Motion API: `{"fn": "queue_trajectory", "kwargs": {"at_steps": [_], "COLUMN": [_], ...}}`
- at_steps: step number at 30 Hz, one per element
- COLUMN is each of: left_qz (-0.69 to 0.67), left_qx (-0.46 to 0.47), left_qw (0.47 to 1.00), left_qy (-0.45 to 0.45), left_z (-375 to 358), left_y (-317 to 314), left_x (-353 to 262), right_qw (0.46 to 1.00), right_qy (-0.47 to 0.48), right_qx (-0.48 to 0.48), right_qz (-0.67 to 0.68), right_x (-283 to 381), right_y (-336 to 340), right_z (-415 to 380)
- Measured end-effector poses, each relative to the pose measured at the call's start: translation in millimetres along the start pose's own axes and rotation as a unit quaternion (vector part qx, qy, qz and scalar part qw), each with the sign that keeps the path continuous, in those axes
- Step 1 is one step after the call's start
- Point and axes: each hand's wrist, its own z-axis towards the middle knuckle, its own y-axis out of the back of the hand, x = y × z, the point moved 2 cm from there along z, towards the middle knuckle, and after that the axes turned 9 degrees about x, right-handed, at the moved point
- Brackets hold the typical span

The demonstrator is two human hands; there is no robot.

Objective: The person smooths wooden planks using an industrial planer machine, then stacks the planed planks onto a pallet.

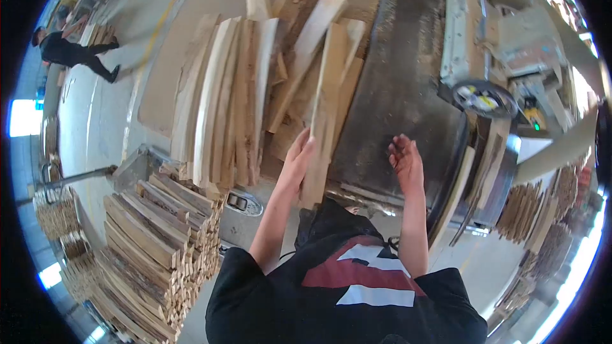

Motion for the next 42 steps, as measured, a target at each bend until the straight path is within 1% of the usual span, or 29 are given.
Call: {"fn": "queue_trajectory", "kwargs": {"at_steps": [1, 2, 4, 6, 8, 10, 12, 13, 14, 16, 18, 19, 20, 21, 22, 24, 25, 26, 28, 31, 32, 33, 34, 35, 36, 38, 39, 40, 42], "left_qz": [-0.020, -0.016, -0.116, -0.140, -0.132, -0.129, -0.067, -0.046, -0.037, -0.015, 0.020, 0.078, 0.134, 0.213, 0.213, 0.288, 0.262, 0.261, 0.291, 0.281, 0.285, 0.338, 0.387, 0.384, 0.387, 0.300, 0.417, 0.419, 0.379], "left_qx": [0.039, 0.051, 0.068, 0.081, 0.080, 0.108, 0.133, 0.176, 0.169, 0.204, 0.225, 0.228, 0.229, 0.229, 0.229, 0.232, 0.205, 0.206, 0.215, 0.244, 0.246, 0.190, 0.131, 0.124, 0.125, 0.127, 0.096, 0.097, 0.131], "left_qw": [0.998, 0.997, 0.987, 0.983, 0.985, 0.984, 0.986, 0.982, 0.983, 0.979, 0.974, 0.970, 0.964, 0.947, 0.947, 0.929, 0.943, 0.942, 0.929, 0.927, 0.926, 0.917, 0.899, 0.904, 0.903, 0.942, 0.897, 0.896, 0.911], "left_qy": [0.050, 0.050, 0.088, 0.083, 0.074, 0.057, 0.074, 0.051, 0.058, 0.019, 0.030, -0.002, -0.032, -0.072, -0.071, -0.018, -0.033, -0.028, -0.072, -0.039, -0.032, -0.093, -0.154, -0.143, -0.140, -0.078, -0.109, -0.107, -0.093], "left_z": [-7.8, -15.3, -27.4, -43.6, -61.1, -71.6, -82.3, -89.5, -98.2, -103.6, -100.0, -90.9, -87.9, -93.0, -97.2, -99.9, -93.1, -84.8, -71.8, -72.1, -66.3, -61.0, -56.9, -51.7, -50.3, -49.2, -58.8, -56.3, -53.7], "left_y": [-18.4, -31.4, -56.7, -83.3, -109.7, -132.7, -147.8, -161.8, -176.8, -196.4, -204.8, -209.5, -216.6, -230.1, -242.9, -262.1, -265.5, -267.9, -274.2, -284.3, -281.7, -279.7, -277.2, -273.5, -273.9, -275.0, -278.6, -274.6, -273.2], "left_x": [-11.4, -10.1, -5.5, 9.5, 21.2, 49.0, 80.7, 89.1, 101.3, 130.2, 165.0, 189.6, 203.9, 194.7, 182.6, 169.0, 179.1, 182.3, 182.9, 156.7, 164.8, 168.5, 171.4, 175.8, 173.0, 170.7, 154.6, 160.1, 160.6], "right_qw": [1.000, 1.000, 0.999, 0.999, 0.978, 0.962, 0.962, 0.965, 0.966, 0.966, 0.977, 0.986, 0.986, 0.995, 0.997, 0.997, 0.998, 0.998, 0.997, 0.993, 0.993, 0.978, 0.901, 0.875, 0.876, 0.875, 0.824, 0.826, 0.869], "right_qy": [-0.006, -0.011, -0.013, -0.012, -0.055, -0.086, -0.116, -0.099, -0.113, -0.119, -0.113, -0.109, -0.106, -0.088, -0.071, -0.054, -0.037, -0.022, -0.007, 0.018, 0.014, 0.080, 0.138, 0.234, 0.232, 0.189, 0.225, 0.223, 0.195], "right_qx": [-0.008, -0.014, -0.004, 0.002, 0.036, 0.112, 0.181, 0.177, 0.188, 0.201, 0.103, 0.074, 0.074, 0.037, -0.001, 0.009, -0.026, -0.063, -0.064, -0.058, -0.063, -0.147, -0.219, -0.237, -0.238, -0.194, -0.198, -0.199, -0.190], "right_qz": [-0.010, -0.019, -0.034, -0.047, -0.197, -0.232, -0.170, -0.166, -0.137, -0.112, -0.146, -0.102, -0.102, -0.041, 0.019, 0.050, 0.033, 0.018, 0.031, 0.097, 0.103, -0.125, -0.348, -0.352, -0.350, -0.400, -0.480, -0.478, -0.413], "right_x": [-4.9, -9.1, -24.8, -31.9, -23.5, -25.8, -50.4, -59.2, -67.6, -76.2, -84.4, -87.8, -87.3, -86.5, -85.9, -88.7, -87.0, -86.3, -85.8, -80.6, -94.6, -90.3, -84.6, -81.7, -77.6, -75.8, -89.5, -91.2, -94.8], "right_y": [10.4, 18.5, 41.7, 52.2, 25.2, 21.8, 36.3, 39.6, 42.3, 53.3, 66.3, 77.9, 83.5, 89.0, 95.6, 109.4, 112.6, 116.0, 118.6, 115.1, 120.8, 117.3, 112.3, 106.2, 103.3, 101.9, 114.2, 112.7, 111.9], "right_z": [-26.2, -49.9, -87.1, -127.5, -176.4, -209.2, -231.6, -243.4, -252.8, -271.7, -286.3, -290.9, -296.3, -301.5, -307.1, -302.8, -300.2, -298.5, -296.9, -286.3, -280.5, -277.7, -278.8, -284.1, -283.6, -284.1, -275.8, -275.8, -271.5]}}
